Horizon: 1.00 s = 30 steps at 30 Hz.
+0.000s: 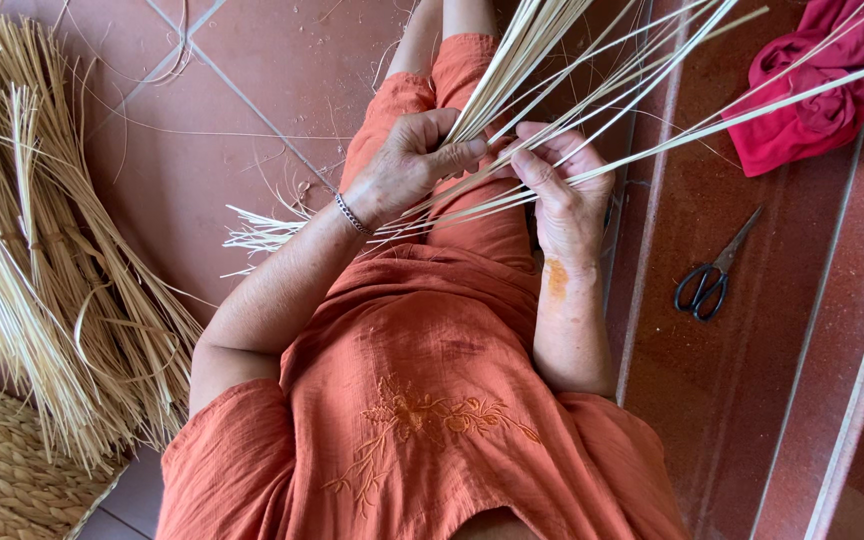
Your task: The person sits on the tiled floor and works through a bundle of thin bamboo strips, pulling individual strips out, aligning them and evening the bundle against their lap. They repeatedly gather, fan and re-sort the strips, then reach toward loose strips and debris on the floor beside them.
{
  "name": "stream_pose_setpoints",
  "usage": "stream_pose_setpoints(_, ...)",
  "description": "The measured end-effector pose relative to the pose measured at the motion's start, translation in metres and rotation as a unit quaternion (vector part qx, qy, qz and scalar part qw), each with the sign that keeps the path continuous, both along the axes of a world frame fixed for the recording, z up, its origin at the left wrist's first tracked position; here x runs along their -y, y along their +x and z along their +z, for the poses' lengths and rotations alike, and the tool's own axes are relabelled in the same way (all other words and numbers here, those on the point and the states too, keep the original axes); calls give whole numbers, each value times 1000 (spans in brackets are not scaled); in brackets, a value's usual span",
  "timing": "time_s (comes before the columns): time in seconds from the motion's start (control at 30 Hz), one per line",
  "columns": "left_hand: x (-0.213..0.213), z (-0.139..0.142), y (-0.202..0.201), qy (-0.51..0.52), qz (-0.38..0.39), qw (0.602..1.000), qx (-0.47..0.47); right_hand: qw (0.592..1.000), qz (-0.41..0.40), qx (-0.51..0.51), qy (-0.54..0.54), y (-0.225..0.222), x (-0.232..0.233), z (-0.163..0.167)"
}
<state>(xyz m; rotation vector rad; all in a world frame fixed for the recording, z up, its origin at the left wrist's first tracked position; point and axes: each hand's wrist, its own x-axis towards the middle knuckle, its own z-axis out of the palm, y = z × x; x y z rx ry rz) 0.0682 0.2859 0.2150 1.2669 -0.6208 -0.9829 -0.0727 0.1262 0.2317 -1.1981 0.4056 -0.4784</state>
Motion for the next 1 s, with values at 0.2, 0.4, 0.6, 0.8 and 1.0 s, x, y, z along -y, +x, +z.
stream_pose_setpoints(0.2, -1, 2, -3, -29, -21, 999, -24, 999, 2, 19, -29, 3, -4, 0)
stream_pose_setpoints(0.4, 1, 6, -5, -26, -25, 998, -47, 998, 16, 45, -30, 2, -3, -1)
stream_pose_setpoints(0.6, 6, -2, -5, -36, -1, 999, -9, 999, 17, 37, -15, 4, 0, -2)
stream_pose_setpoints(0.8, 8, -6, -5, -9, 12, 1000, 8, 999, -2, 15, -32, 3, 2, -4)
stream_pose_setpoints(1.0, 4, -1, -4, -35, 5, 999, -7, 999, -18, 11, -24, 1, 5, -14)
